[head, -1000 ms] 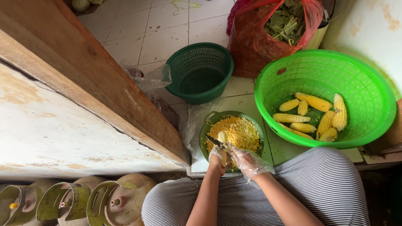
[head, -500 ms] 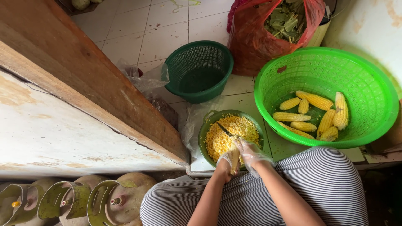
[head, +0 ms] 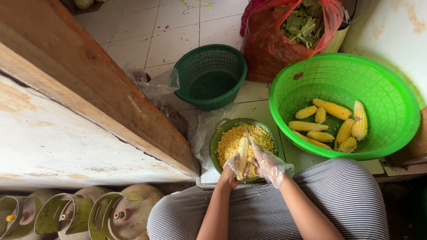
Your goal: The person sits on the floor and uses a knife to cut corn kernels off cobs into a green bowl. They repeatedly pick up cobs from a green basket, cut the kernels, and place the cobs back into the basket.
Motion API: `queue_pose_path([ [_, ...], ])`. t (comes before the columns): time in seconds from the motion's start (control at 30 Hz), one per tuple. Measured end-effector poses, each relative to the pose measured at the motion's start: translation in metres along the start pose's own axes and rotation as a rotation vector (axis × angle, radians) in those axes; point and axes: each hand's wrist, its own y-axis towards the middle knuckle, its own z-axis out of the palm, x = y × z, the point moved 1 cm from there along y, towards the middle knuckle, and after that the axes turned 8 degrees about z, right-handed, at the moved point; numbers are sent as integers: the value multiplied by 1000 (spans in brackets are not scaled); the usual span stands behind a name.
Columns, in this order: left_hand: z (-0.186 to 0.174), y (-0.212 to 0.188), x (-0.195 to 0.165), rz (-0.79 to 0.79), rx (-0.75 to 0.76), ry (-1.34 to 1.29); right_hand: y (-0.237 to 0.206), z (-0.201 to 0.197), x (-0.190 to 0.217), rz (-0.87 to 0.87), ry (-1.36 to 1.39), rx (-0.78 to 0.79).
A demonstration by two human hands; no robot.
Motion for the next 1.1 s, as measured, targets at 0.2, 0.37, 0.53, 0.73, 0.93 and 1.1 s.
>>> queue_pose_path([
  [0.2, 1, 0, -9, -19, -216, -60, -4, -20, 9, -68, 355, -172],
  [0.37, -6, 0, -9, 210, -270, 31, 3, -40, 11, 16, 364, -262],
  [0.53, -13, 2, -16, 185, -392, -12, 4, -50, 12, 151, 808, -293],
  [0.73, -4, 2, -15, 12, -468, -87, -10, -48, 8, 309, 1850, -139],
  [0.93, 3, -1, -6, -63, -386, -37, 1, -42, 9, 189, 1743, 4],
  [1.1, 3, 3, 1, -170, -417, 25, 5, -34, 8, 369, 2047, -19],
])
